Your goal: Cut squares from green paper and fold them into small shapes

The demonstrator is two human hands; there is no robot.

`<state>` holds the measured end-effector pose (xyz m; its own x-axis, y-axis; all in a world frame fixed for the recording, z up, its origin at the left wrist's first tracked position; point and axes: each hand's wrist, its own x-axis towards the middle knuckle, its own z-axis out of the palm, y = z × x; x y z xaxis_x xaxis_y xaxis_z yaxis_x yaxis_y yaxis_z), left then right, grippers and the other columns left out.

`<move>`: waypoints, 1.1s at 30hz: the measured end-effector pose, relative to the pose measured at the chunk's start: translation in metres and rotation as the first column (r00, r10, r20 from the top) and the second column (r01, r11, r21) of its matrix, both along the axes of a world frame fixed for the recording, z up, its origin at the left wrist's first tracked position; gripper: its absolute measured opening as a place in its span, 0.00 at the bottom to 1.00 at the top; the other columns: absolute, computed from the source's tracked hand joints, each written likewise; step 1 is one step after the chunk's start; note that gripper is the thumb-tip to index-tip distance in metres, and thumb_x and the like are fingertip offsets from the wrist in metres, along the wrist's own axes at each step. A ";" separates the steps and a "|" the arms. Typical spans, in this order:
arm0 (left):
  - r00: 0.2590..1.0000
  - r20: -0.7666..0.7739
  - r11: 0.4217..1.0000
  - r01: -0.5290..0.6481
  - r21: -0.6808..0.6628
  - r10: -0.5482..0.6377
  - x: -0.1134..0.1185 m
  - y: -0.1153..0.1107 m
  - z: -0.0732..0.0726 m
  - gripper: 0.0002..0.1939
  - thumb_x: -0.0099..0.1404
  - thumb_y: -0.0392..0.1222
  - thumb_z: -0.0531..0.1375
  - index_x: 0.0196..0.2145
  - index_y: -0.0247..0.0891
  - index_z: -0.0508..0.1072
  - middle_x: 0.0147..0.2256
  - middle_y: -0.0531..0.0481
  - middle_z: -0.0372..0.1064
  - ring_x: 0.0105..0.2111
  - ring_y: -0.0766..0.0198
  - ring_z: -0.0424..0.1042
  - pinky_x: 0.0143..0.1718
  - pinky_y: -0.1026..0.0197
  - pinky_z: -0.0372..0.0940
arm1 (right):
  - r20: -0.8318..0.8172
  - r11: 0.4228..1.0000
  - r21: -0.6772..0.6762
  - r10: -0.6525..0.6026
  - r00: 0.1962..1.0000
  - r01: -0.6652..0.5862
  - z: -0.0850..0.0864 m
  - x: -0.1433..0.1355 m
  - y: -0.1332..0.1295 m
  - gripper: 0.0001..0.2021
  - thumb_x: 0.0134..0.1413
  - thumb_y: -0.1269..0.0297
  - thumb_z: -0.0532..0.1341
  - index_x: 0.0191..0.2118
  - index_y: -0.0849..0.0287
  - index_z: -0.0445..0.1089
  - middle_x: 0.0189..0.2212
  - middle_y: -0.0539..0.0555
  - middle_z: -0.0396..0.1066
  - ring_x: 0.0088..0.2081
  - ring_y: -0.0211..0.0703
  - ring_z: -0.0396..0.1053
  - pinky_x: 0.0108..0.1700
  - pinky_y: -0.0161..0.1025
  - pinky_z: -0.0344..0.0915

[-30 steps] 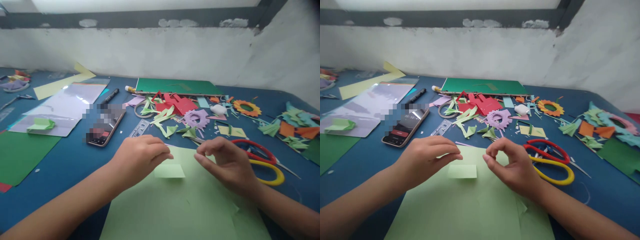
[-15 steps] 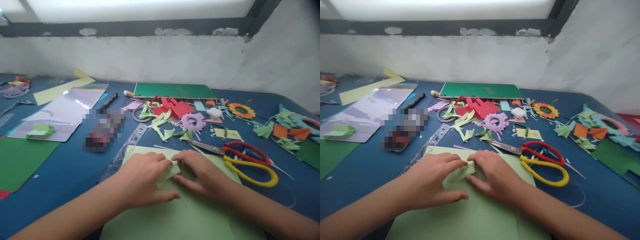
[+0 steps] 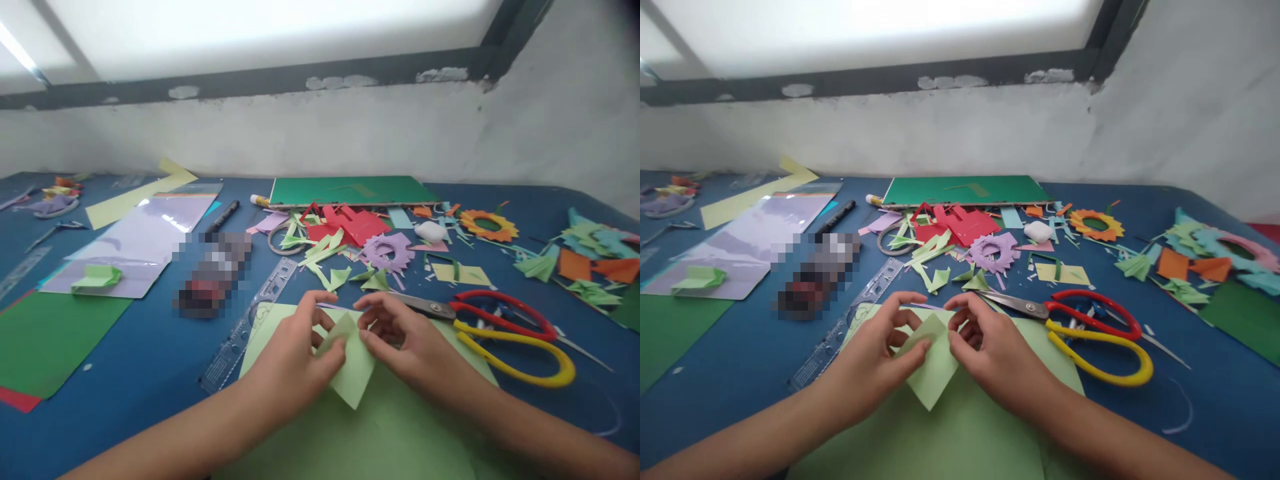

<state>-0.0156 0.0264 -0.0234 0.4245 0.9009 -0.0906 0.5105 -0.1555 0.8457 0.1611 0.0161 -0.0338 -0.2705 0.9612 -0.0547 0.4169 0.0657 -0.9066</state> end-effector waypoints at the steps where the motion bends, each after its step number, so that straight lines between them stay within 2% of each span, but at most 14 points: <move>1: 1.000 0.008 0.999 0.015 -0.052 -0.014 0.001 -0.001 0.000 0.20 0.58 0.33 0.54 0.48 0.38 0.57 0.29 0.54 0.66 0.24 0.68 0.67 0.20 0.69 0.59 | -0.015 1.000 0.007 -0.013 1.000 0.014 0.000 0.000 0.001 0.09 0.54 0.68 0.53 0.43 0.58 0.58 0.30 0.51 0.66 0.29 0.38 0.66 0.29 0.34 0.65; 3: 0.998 -0.030 0.993 0.046 -0.105 -0.049 0.002 0.000 0.001 0.17 0.57 0.34 0.54 0.46 0.38 0.61 0.25 0.56 0.64 0.24 0.68 0.65 0.21 0.69 0.58 | 0.008 0.999 0.049 -0.016 1.000 0.015 -0.001 0.001 0.002 0.09 0.52 0.70 0.53 0.41 0.57 0.59 0.30 0.51 0.66 0.28 0.38 0.66 0.28 0.35 0.65; 6: 0.987 -0.137 0.994 0.070 -0.082 -0.081 0.002 0.003 0.001 0.04 0.61 0.37 0.53 0.33 0.37 0.67 0.23 0.56 0.64 0.23 0.68 0.63 0.23 0.68 0.57 | 0.127 0.990 0.117 0.060 0.990 -0.075 -0.003 0.003 0.003 0.09 0.49 0.73 0.53 0.38 0.57 0.60 0.26 0.49 0.66 0.27 0.39 0.65 0.28 0.36 0.63; 9: 0.958 -0.273 0.994 0.101 0.032 -0.088 0.001 0.004 0.000 0.10 0.62 0.38 0.52 0.24 0.36 0.66 0.22 0.54 0.66 0.22 0.68 0.62 0.22 0.67 0.55 | 0.194 0.975 0.155 0.127 0.973 -0.158 -0.006 0.004 0.002 0.09 0.50 0.74 0.51 0.38 0.57 0.60 0.26 0.49 0.66 0.27 0.39 0.66 0.29 0.36 0.63; 13: 0.900 -0.432 0.973 0.151 0.177 -0.062 0.002 0.003 -0.003 0.10 0.61 0.38 0.52 0.23 0.36 0.66 0.21 0.54 0.66 0.21 0.67 0.62 0.22 0.65 0.52 | 0.242 0.968 0.209 0.088 0.966 -0.140 -0.008 0.004 0.001 0.10 0.50 0.72 0.55 0.40 0.57 0.60 0.29 0.50 0.66 0.26 0.38 0.64 0.28 0.36 0.62; 17: 0.865 -0.501 0.950 0.163 0.266 -0.008 0.003 0.005 -0.005 0.10 0.62 0.39 0.51 0.24 0.36 0.65 0.22 0.52 0.67 0.21 0.66 0.64 0.22 0.64 0.53 | 0.261 0.975 0.210 0.014 0.965 -0.071 -0.008 0.006 0.004 0.15 0.46 0.74 0.58 0.43 0.58 0.60 0.33 0.52 0.64 0.27 0.37 0.65 0.29 0.36 0.64; 21: 0.844 -0.537 0.929 0.192 0.316 0.008 0.004 0.006 -0.006 0.11 0.64 0.41 0.52 0.25 0.36 0.65 0.22 0.52 0.67 0.21 0.65 0.64 0.22 0.64 0.53 | 0.260 0.970 0.243 -0.061 0.964 -0.004 -0.009 0.010 0.006 0.16 0.47 0.76 0.58 0.43 0.59 0.61 0.35 0.53 0.64 0.29 0.38 0.66 0.33 0.37 0.66; 24: 0.816 -0.578 0.911 0.249 0.329 -0.015 0.005 0.006 -0.008 0.11 0.64 0.43 0.53 0.25 0.36 0.65 0.22 0.52 0.66 0.22 0.64 0.65 0.22 0.64 0.53 | 0.258 0.965 0.263 -0.088 0.962 0.018 -0.009 0.012 0.006 0.13 0.47 0.76 0.58 0.41 0.59 0.63 0.32 0.52 0.66 0.29 0.38 0.66 0.33 0.36 0.66; 27: 0.807 -0.590 0.859 0.303 0.412 -0.002 0.005 0.005 -0.013 0.11 0.64 0.42 0.54 0.25 0.36 0.65 0.23 0.52 0.66 0.22 0.64 0.66 0.22 0.64 0.54 | 0.249 0.946 0.324 -0.056 0.967 -0.028 -0.011 0.012 0.006 0.08 0.49 0.77 0.57 0.36 0.59 0.64 0.28 0.50 0.68 0.28 0.38 0.67 0.30 0.34 0.65; 31: 0.849 -0.528 0.715 0.360 0.599 0.014 0.003 0.000 -0.019 0.12 0.65 0.41 0.53 0.25 0.36 0.65 0.23 0.53 0.66 0.23 0.63 0.66 0.22 0.64 0.55 | 0.280 0.855 0.491 0.025 0.960 -0.166 -0.016 0.013 0.001 0.08 0.52 0.77 0.53 0.33 0.59 0.67 0.29 0.52 0.69 0.31 0.40 0.68 0.33 0.35 0.64; 33: 0.868 -0.496 0.658 0.373 0.654 0.001 0.002 -0.003 -0.019 0.12 0.66 0.40 0.51 0.24 0.36 0.65 0.23 0.53 0.65 0.23 0.63 0.65 0.21 0.63 0.55 | 0.289 0.850 0.490 0.050 0.956 -0.192 -0.017 0.013 -0.002 0.09 0.53 0.77 0.52 0.34 0.59 0.67 0.29 0.52 0.69 0.31 0.39 0.68 0.32 0.35 0.64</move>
